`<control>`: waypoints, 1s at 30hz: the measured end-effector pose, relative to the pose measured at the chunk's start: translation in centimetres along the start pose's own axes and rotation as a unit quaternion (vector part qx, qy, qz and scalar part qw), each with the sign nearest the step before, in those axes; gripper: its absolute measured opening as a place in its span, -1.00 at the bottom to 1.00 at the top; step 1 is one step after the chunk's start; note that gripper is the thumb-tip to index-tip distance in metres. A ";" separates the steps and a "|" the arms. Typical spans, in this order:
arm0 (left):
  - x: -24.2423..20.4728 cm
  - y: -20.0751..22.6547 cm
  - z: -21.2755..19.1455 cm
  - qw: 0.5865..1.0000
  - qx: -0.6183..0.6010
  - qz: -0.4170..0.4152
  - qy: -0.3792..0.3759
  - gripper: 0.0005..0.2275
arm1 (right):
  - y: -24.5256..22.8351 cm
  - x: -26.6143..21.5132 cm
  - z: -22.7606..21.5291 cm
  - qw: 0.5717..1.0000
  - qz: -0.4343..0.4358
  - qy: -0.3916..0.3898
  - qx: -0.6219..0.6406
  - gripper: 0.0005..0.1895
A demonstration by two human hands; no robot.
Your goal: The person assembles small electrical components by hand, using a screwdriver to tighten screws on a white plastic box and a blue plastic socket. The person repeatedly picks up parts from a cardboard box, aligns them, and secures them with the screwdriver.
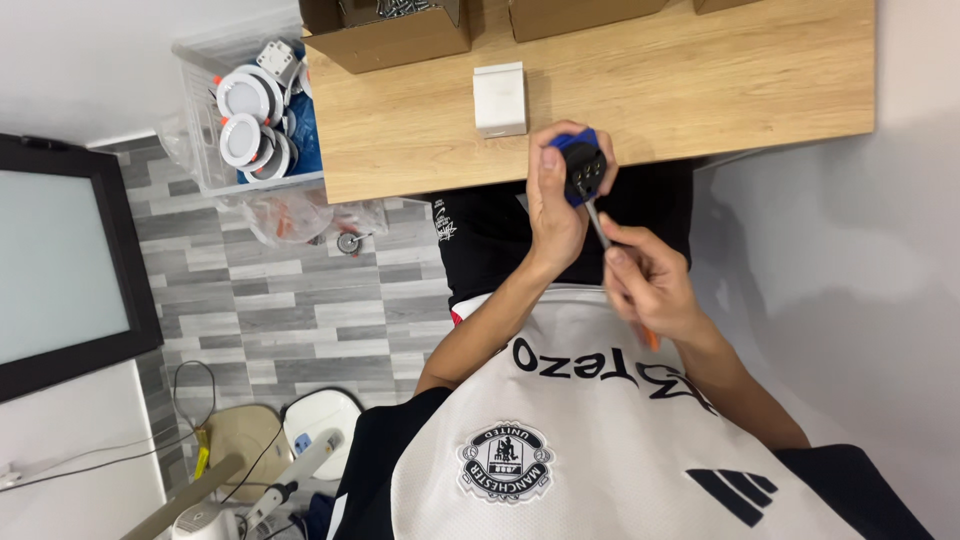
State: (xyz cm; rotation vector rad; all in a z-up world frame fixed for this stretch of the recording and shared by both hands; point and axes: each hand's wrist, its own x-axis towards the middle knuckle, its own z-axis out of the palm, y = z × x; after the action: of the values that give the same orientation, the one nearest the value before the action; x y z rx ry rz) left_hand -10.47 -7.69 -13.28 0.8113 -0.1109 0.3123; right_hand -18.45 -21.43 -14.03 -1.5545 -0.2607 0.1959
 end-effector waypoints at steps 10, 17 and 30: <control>-2.7 1.0 -0.3 0.999 -0.032 0.003 -0.010 -0.70 | 3.2 -3.1 -0.1 0.847 0.166 -0.174 0.474 -0.52; -3.6 2.6 -0.4 0.995 -0.086 0.048 0.018 -0.69 | 1.9 -3.5 1.2 0.859 0.146 -0.205 0.447 -0.52; -0.8 13.8 -2.7 0.970 -0.217 0.088 0.062 -0.61 | 2.0 -6.3 -1.0 0.990 0.024 -0.052 0.130 -0.49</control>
State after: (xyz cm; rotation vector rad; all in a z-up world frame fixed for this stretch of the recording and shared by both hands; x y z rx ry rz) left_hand -15.68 2.96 -5.71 0.3454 -0.1287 0.4863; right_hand -24.11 -24.21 -16.28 -1.2939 -0.2691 0.3368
